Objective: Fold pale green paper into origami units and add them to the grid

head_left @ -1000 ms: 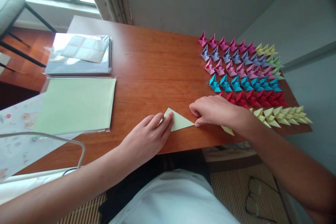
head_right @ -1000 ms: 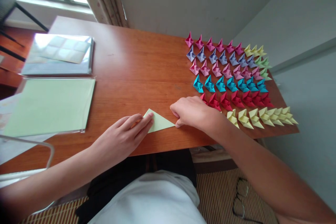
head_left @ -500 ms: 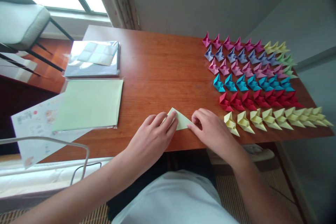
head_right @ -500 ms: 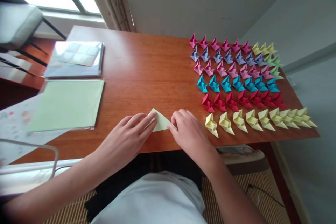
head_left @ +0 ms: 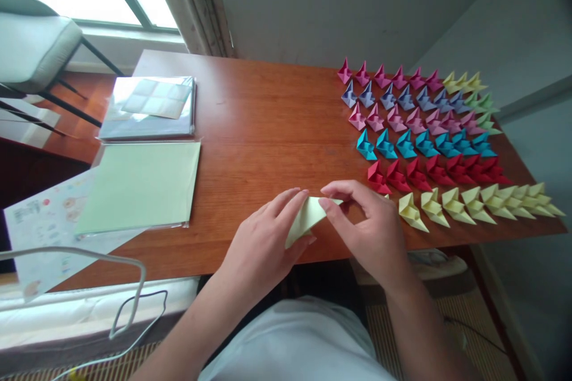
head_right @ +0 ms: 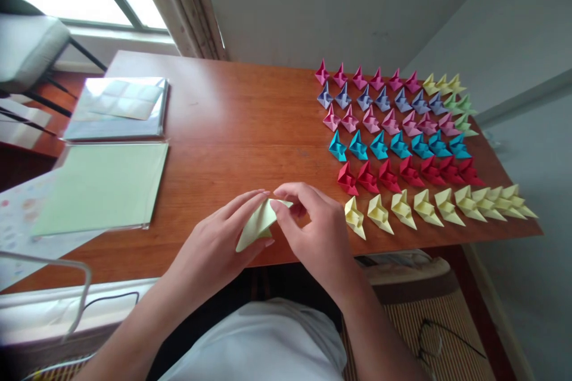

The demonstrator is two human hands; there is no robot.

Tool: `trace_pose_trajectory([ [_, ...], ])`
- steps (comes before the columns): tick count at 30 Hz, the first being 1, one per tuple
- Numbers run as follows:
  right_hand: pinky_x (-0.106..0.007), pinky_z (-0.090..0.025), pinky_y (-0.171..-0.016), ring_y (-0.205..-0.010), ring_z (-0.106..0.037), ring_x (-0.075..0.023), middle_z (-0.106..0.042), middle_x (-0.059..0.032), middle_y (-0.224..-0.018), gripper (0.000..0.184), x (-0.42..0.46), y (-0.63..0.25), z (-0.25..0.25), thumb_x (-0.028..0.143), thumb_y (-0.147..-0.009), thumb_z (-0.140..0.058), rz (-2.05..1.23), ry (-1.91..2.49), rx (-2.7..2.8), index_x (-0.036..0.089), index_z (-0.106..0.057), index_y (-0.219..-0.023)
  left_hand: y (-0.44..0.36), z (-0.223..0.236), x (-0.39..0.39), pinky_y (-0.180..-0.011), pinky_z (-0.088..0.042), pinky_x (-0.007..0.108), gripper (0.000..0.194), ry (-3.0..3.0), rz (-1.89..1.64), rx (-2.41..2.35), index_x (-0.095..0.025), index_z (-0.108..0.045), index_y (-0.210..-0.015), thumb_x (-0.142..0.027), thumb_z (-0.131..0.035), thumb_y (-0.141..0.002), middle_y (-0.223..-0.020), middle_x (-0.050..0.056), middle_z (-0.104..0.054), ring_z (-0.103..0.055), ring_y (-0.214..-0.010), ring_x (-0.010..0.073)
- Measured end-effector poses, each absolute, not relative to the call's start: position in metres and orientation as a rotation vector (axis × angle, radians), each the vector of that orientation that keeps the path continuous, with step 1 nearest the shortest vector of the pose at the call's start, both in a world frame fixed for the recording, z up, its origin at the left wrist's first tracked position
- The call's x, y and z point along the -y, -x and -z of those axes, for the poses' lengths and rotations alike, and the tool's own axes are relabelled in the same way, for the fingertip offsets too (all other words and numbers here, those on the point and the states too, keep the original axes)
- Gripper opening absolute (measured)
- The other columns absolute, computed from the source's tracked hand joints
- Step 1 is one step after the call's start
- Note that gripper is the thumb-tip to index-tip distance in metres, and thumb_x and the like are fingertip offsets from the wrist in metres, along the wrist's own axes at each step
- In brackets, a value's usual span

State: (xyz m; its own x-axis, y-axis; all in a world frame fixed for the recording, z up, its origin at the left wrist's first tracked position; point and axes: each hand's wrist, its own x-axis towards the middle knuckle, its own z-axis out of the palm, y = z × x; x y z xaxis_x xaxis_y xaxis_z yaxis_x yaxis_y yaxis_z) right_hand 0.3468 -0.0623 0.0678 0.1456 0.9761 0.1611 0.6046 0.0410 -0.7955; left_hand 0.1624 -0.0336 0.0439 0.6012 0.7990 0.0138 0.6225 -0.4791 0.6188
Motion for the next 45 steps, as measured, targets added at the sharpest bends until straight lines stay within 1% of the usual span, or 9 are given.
trace_pose_trajectory([
  [3, -0.028, -0.054, -0.075, -0.082, -0.066, -0.0162, -0.072, -0.0017, -0.094, 0.014, 0.059, -0.345, -0.068, 0.033, -0.093, -0.065, -0.671, 1.616, 1.487, 0.024, -0.069, -0.105, -0.161, -0.046, 0.029, -0.099, -0.055, 0.039, 0.058, -2.037, -0.425, -1.015, -0.023, -0.052, -0.138, -0.029, -0.073, -0.085, -0.139, 0.008, -0.062, -0.064, -0.120, 0.0248],
  [6, -0.028, -0.054, -0.079, -0.085, -0.065, -0.0159, -0.069, -0.0007, -0.093, 0.026, 0.057, -0.342, -0.063, 0.036, -0.093, -0.067, -0.795, 1.527, 1.433, 0.026, -0.065, -0.116, -0.158, -0.045, 0.027, -0.096, -0.056, 0.034, 0.056, -1.820, -0.496, -0.965, -0.025, -0.053, -0.138, -0.031, -0.073, -0.086, -0.135, 0.007, -0.063, -0.064, -0.117, 0.0223],
  [9, -0.030, -0.054, -0.080, -0.083, -0.063, -0.0155, -0.064, 0.0007, -0.092, 0.045, 0.058, -0.340, -0.056, 0.036, -0.089, -0.072, -0.874, 1.485, 1.429, 0.027, -0.057, -0.130, -0.158, -0.044, 0.027, -0.093, -0.058, 0.032, 0.053, -1.625, -0.550, -0.906, -0.026, -0.054, -0.139, -0.030, -0.071, -0.089, -0.134, 0.008, -0.062, -0.066, -0.115, 0.0219],
  [11, -0.031, -0.053, -0.081, -0.083, -0.061, -0.0155, -0.063, 0.0007, -0.093, 0.050, 0.058, -0.340, -0.052, 0.034, -0.087, -0.074, -0.890, 1.492, 1.451, 0.027, -0.055, -0.133, -0.160, -0.044, 0.027, -0.094, -0.058, 0.032, 0.051, -1.516, -0.568, -0.862, -0.027, -0.055, -0.138, -0.029, -0.071, -0.089, -0.134, 0.007, -0.062, -0.065, -0.116, 0.0229],
  [19, -0.030, -0.051, -0.080, -0.086, -0.061, -0.0166, -0.064, -0.0007, -0.093, 0.028, 0.059, -0.340, -0.056, 0.035, -0.090, -0.071, -0.877, 1.510, 1.501, 0.025, -0.063, -0.115, -0.163, -0.042, 0.026, -0.092, -0.060, 0.033, 0.051, -1.463, -0.598, -0.849, -0.029, -0.058, -0.136, -0.027, -0.073, -0.087, -0.133, 0.008, -0.061, -0.065, -0.116, 0.0244],
  [25, -0.030, -0.047, -0.076, -0.084, -0.060, -0.0174, -0.063, -0.0010, -0.086, 0.003, 0.059, -0.335, -0.067, 0.024, -0.092, -0.063, -0.824, 1.561, 1.606, 0.022, -0.064, -0.091, -0.165, -0.040, 0.028, -0.096, -0.059, 0.037, 0.054, -1.706, -0.626, -1.011, -0.027, -0.055, -0.138, -0.023, -0.070, -0.086, -0.135, 0.009, -0.059, -0.064, -0.117, 0.0240],
  [30, -0.030, -0.047, -0.075, -0.081, -0.062, -0.0173, -0.065, -0.0013, -0.082, 0.017, 0.061, -0.335, -0.068, 0.012, -0.091, -0.055, -0.817, 1.561, 1.646, 0.021, -0.062, -0.079, -0.165, -0.041, 0.030, -0.101, -0.056, 0.040, 0.056, -1.732, -0.612, -1.034, -0.022, -0.055, -0.137, -0.026, -0.073, -0.085, -0.136, 0.011, -0.058, -0.063, -0.120, 0.0252],
  [36, -0.028, -0.047, -0.069, -0.073, -0.060, -0.0157, -0.063, 0.0010, -0.073, 0.016, 0.062, -0.335, -0.069, 0.011, -0.087, -0.058, -0.754, 1.607, 1.615, 0.022, -0.060, -0.075, -0.162, -0.045, 0.032, -0.099, -0.058, 0.036, 0.054, -1.521, -0.624, -0.876, -0.026, -0.053, -0.140, -0.030, -0.070, -0.089, -0.140, 0.010, -0.054, -0.062, -0.123, 0.0248],
  [45, -0.027, -0.047, -0.067, -0.070, -0.060, -0.0150, -0.062, 0.0019, -0.071, 0.015, 0.063, -0.335, -0.067, 0.012, -0.085, -0.061, -0.753, 1.612, 1.581, 0.022, -0.061, -0.073, -0.161, -0.045, 0.031, -0.100, -0.058, 0.037, 0.054, -1.299, -0.554, -0.791, -0.027, -0.053, -0.143, -0.028, -0.069, -0.091, -0.136, 0.010, -0.060, -0.062, -0.122, 0.0246],
])
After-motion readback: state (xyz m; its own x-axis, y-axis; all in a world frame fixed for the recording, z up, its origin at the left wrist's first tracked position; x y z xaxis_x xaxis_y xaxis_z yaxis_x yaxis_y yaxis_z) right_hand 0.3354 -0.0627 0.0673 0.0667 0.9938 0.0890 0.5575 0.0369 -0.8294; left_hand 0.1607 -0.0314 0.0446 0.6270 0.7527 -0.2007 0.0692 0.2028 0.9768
